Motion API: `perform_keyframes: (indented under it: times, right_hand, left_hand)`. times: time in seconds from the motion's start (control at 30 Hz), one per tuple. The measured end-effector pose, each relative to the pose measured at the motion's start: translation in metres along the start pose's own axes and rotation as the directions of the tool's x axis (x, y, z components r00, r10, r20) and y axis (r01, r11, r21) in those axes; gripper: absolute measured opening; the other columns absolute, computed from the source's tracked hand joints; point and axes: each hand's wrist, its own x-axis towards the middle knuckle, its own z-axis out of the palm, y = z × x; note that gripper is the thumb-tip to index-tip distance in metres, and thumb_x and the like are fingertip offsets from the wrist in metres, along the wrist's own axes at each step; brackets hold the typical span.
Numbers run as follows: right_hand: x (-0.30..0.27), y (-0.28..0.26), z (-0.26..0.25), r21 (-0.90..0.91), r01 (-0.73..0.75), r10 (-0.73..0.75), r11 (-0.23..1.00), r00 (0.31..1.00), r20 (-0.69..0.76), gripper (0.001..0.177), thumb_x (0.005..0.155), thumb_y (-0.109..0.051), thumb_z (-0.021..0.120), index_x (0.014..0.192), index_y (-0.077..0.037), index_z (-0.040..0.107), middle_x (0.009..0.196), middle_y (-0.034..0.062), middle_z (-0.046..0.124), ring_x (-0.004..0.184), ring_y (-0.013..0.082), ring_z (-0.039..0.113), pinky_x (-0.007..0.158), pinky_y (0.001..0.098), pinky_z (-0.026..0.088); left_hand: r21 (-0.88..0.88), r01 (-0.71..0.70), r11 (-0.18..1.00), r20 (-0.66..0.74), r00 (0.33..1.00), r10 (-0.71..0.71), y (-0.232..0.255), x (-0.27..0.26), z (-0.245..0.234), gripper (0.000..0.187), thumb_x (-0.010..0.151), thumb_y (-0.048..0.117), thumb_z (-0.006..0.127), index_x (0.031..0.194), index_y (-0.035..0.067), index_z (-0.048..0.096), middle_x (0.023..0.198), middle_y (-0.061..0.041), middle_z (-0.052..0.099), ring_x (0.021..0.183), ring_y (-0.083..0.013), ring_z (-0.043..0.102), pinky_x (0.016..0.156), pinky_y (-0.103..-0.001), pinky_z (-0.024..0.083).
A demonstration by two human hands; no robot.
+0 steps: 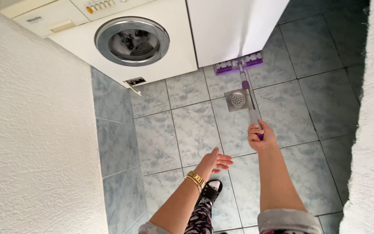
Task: The person mops the floor using a purple flat mop, starting in a laundry area with blue tiles and moving through a doorway into a hallway with black and white patterned tiles.
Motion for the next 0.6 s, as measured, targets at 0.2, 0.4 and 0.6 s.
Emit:
perform_keyframes:
  times: [0.2, 0.4, 0.6]
  right_hand:
    - [-0.044, 0.026, -0.037, 0.113, 0.002, -0.001, 0.994, 1.000, -0.014, 0.033, 0.104, -0.042, 0.054, 0.086, -0.015, 0.047, 0.074, -0.0121, 0.046, 0.041, -0.0076, 0.042, 0.035, 0.0154, 0.013]
    - [-0.122, 0.077, -0.107, 0.181, -0.015, 0.015, 0.983, 1.000, 0.003, 0.028, 0.098, -0.037, 0.061, 0.087, -0.016, 0.048, 0.075, -0.0122, 0.048, 0.044, -0.0086, 0.044, 0.035, 0.0141, 0.016]
    - [-0.221, 0.124, -0.176, 0.229, -0.048, 0.045, 0.972, 0.999, 0.015, 0.027, 0.095, -0.039, 0.062, 0.086, -0.017, 0.049, 0.074, -0.0134, 0.048, 0.043, -0.0082, 0.044, 0.034, 0.0154, 0.018]
  left_hand:
    - [0.045, -0.100, 0.994, 0.075, 0.992, 0.097, -0.027, 0.035, 0.033, 0.065, 0.108, 0.060, 0.016, 0.145, 0.026, 0.059, 0.145, 0.001, 0.062, 0.134, -0.0282, 0.056, 0.094, -0.043, 0.040]
    - [0.115, -0.143, 0.983, -0.057, 0.987, 0.150, -0.038, 0.021, 0.103, 0.050, 0.102, 0.054, 0.051, 0.137, 0.020, 0.062, 0.138, -0.001, 0.066, 0.128, -0.0254, 0.062, 0.090, -0.046, 0.045]
    - [0.165, -0.091, 0.982, -0.076, 0.992, 0.105, -0.119, 0.026, 0.156, 0.049, 0.099, 0.053, 0.054, 0.134, 0.020, 0.066, 0.132, -0.002, 0.070, 0.120, -0.0221, 0.067, 0.084, -0.043, 0.047]
